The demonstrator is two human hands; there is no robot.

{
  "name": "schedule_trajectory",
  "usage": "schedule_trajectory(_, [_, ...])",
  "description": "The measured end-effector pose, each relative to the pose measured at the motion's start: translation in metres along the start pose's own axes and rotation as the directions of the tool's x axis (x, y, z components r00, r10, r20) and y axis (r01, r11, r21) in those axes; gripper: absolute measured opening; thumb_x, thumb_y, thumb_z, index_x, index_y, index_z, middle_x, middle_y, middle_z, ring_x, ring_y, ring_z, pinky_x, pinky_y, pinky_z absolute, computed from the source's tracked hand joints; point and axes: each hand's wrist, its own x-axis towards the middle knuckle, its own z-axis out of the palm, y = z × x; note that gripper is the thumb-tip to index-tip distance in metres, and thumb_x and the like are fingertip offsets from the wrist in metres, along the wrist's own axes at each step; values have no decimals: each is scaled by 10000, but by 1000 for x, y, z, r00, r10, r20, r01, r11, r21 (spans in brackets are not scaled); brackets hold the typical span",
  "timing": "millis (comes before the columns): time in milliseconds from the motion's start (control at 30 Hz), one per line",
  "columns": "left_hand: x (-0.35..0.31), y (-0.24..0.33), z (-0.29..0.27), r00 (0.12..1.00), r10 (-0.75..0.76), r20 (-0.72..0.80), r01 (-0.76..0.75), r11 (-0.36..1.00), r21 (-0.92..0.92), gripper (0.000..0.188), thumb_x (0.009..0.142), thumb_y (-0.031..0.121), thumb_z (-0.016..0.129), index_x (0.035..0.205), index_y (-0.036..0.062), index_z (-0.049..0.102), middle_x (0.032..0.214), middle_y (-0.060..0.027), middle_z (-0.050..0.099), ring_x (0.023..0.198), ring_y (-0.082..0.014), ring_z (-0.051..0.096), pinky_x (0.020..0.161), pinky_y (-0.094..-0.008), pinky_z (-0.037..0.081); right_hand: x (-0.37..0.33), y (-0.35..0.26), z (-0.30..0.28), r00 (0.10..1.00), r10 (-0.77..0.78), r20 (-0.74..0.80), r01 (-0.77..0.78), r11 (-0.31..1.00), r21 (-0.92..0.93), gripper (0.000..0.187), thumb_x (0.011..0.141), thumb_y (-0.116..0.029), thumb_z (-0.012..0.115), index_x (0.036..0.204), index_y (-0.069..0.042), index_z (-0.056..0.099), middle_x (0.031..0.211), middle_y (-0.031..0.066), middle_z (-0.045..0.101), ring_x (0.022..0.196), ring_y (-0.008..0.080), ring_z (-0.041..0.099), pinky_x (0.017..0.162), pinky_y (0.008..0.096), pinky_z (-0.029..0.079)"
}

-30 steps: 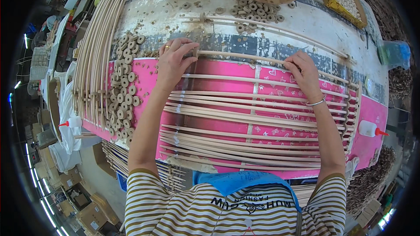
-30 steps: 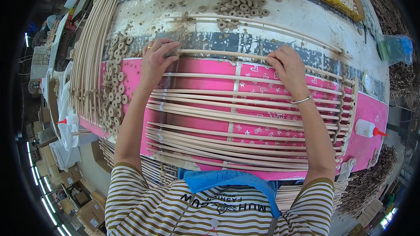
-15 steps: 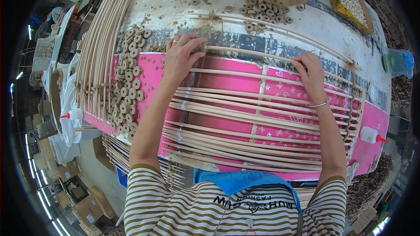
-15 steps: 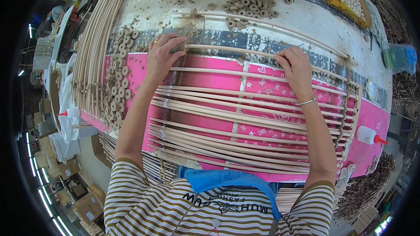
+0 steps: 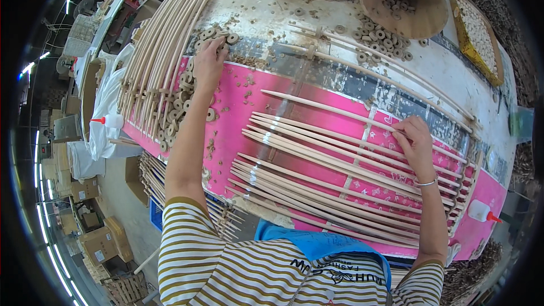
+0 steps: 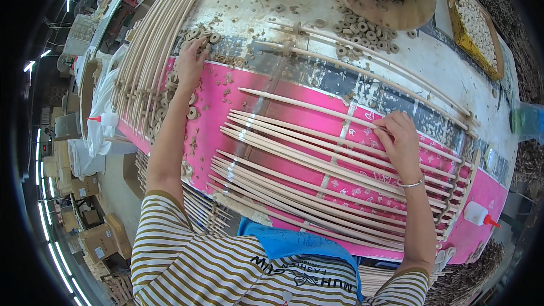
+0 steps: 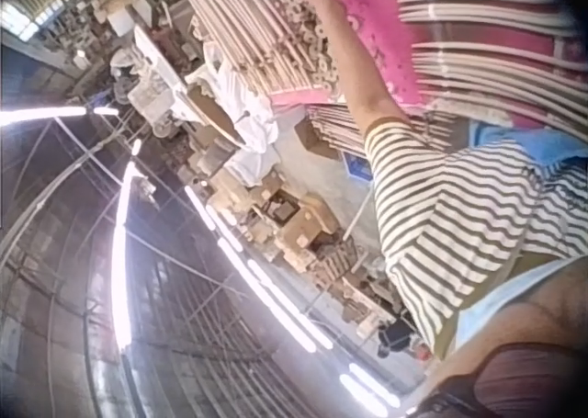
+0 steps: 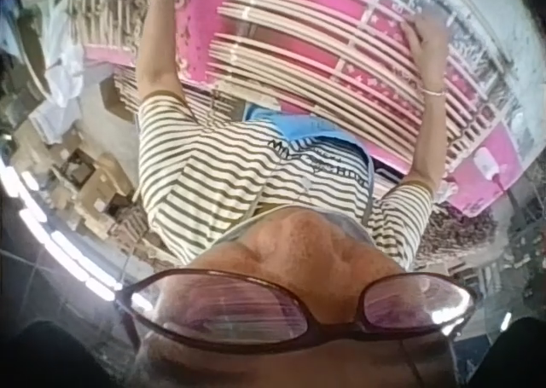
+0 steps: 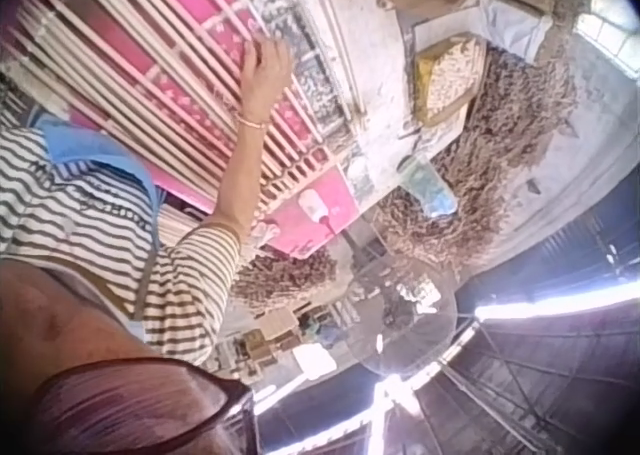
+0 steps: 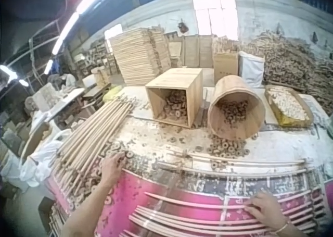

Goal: The recorder is assembling a wooden structure by gluing small wooden rings onto dowels and positioning them onto a frame.

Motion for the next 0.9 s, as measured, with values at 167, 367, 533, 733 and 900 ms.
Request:
schedule_trajectory(167, [28,0,19,988,151,34,-154,937,312,402,877,239,791,1276,247,740,1260,-34,660,1187,-284,624,983,-468,470,-1,-6,2,997,82,11,-82,992,99,128,865,-59,758,959,-14,683,924,105,622,902,302,609,819,401,478])
schedule_trajectory(367, [37,10,11,990,121,72,-137,946,295,343,872,184,792,1213,202,759,1170,-49,652,1113,-275,642,935,-477,487,-1,-9,6,982,183,-35,-171,959,228,135,896,-23,745,1004,5,668,942,107,624,860,262,646,763,339,513])
schedule_trajectory(533, [0,33,-6,958,-26,287,228,677,-700,350,990,168,730,1295,-3,704,1105,-66,755,979,-143,689,885,-335,545,-2,-6,6,979,195,-53,-175,950,260,100,938,2,701,1026,22,660,991,86,622,863,178,634,783,276,525])
schedule_trajectory(733, [-47,56,-27,785,-115,609,613,281,-738,387,1030,234,702,1352,21,669,1146,-33,744,1017,-106,689,900,-234,501,7,-6,2,979,159,-125,-122,957,265,110,917,19,709,1020,18,670,957,103,629,846,214,655,760,301,538])
schedule_trajectory(900, [-55,68,-20,747,-45,663,664,101,-741,316,1052,255,679,1283,41,702,1102,-20,744,1010,-104,695,871,-250,525,7,-6,2,983,140,-123,-105,961,256,117,913,18,711,1023,18,671,961,105,631,849,218,662,764,304,541])
